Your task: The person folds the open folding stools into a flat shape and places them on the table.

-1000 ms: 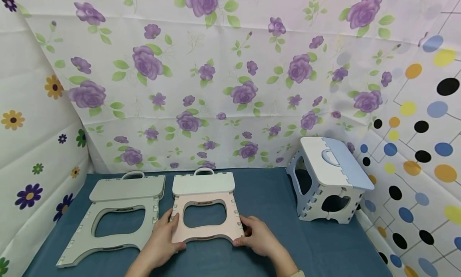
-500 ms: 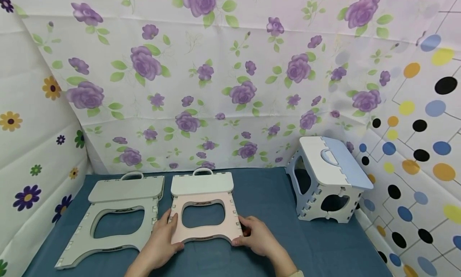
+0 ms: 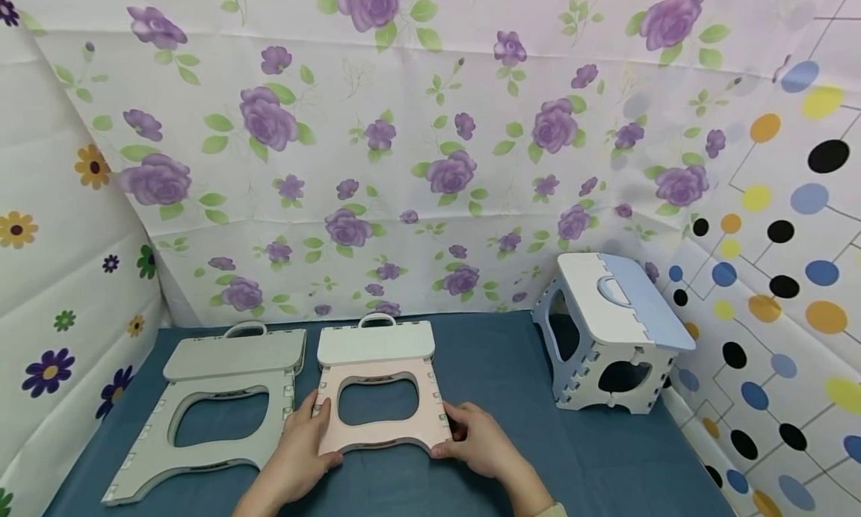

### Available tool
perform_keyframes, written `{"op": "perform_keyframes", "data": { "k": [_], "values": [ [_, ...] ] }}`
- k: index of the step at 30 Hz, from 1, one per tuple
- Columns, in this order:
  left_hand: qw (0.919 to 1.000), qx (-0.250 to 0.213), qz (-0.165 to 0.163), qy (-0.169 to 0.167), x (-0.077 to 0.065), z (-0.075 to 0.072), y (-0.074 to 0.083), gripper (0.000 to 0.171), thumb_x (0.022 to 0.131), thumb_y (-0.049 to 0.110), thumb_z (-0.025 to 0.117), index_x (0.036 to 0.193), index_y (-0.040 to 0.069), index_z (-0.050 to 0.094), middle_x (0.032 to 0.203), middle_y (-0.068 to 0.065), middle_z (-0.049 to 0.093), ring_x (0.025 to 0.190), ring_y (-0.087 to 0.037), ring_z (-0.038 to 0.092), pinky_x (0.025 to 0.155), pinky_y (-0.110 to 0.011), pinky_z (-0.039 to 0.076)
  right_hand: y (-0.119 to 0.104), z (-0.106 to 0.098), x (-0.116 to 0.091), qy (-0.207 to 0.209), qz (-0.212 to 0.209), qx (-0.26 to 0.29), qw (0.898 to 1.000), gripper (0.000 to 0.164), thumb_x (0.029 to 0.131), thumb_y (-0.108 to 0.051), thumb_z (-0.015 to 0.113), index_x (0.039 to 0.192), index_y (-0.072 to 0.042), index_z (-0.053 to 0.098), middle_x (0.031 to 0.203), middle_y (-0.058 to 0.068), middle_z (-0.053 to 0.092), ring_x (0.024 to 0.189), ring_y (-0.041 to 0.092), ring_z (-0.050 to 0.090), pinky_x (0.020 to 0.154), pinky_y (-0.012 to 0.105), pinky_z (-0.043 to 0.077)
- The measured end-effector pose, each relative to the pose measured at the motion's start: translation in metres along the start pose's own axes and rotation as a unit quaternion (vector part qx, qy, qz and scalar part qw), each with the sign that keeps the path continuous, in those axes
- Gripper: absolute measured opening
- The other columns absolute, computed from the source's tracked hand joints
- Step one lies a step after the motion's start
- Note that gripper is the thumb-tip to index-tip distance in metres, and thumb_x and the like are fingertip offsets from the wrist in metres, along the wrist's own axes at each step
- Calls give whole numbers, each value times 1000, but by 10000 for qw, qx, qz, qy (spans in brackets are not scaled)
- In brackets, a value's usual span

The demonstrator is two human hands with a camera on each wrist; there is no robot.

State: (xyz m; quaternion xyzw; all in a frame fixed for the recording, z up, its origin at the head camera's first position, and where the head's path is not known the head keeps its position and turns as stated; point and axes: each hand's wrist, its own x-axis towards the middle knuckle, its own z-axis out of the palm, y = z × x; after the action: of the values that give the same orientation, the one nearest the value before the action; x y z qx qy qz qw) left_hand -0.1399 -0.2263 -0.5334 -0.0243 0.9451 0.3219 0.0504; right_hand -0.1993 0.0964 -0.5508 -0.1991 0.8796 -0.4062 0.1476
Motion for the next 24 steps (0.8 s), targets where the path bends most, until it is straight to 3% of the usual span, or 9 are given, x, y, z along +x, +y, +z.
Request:
{"op": "perform_keyframes", "data": {
  "k": [9,15,17,20,24],
  "values": [
    [10000,55,-15,50,2,0,-1,103,78,23,99,154,-16,43,164,-44,21,145,-65,28,113,-76,32,-2,-1,-1,-69,9,2,10000,89,86,-37,92,158,-3,51,109,1,60,81,15,55,68,33,47],
    [9992,-317,119,228,-1,-4,-2,99,85,29,94,158,-11,41,166,-41,20,149,-66,20,114,-79,27,0,-14,-6,-119,-7,145,9998,81,97,-39,83,161,-3,47,127,12,65,93,18,62,73,38,54],
    [9981,-459,234,335,-3,-7,-1,95,88,30,91,158,-10,42,167,-40,21,150,-66,19,114,-81,25,2,-22,-9,140,72,149,9998,77,99,-38,80,160,-4,48,133,14,65,99,20,65,77,42,56],
    [9967,-581,339,455,-7,-11,1,89,94,31,86,159,-9,42,167,-39,23,150,-66,21,114,-82,21,7,-37,-15,899,222,153,9956,67,100,-35,80,156,-8,55,134,13,67,105,22,68,84,46,58],
    [9953,-634,412,597,-10,-13,4,78,100,26,80,160,-6,42,166,-36,28,150,-63,26,115,-80,23,16,-60,-29,2258,341,252,9732,44,102,-26,78,143,-13,69,129,8,73,108,20,71,88,40,58]
  ]
}}
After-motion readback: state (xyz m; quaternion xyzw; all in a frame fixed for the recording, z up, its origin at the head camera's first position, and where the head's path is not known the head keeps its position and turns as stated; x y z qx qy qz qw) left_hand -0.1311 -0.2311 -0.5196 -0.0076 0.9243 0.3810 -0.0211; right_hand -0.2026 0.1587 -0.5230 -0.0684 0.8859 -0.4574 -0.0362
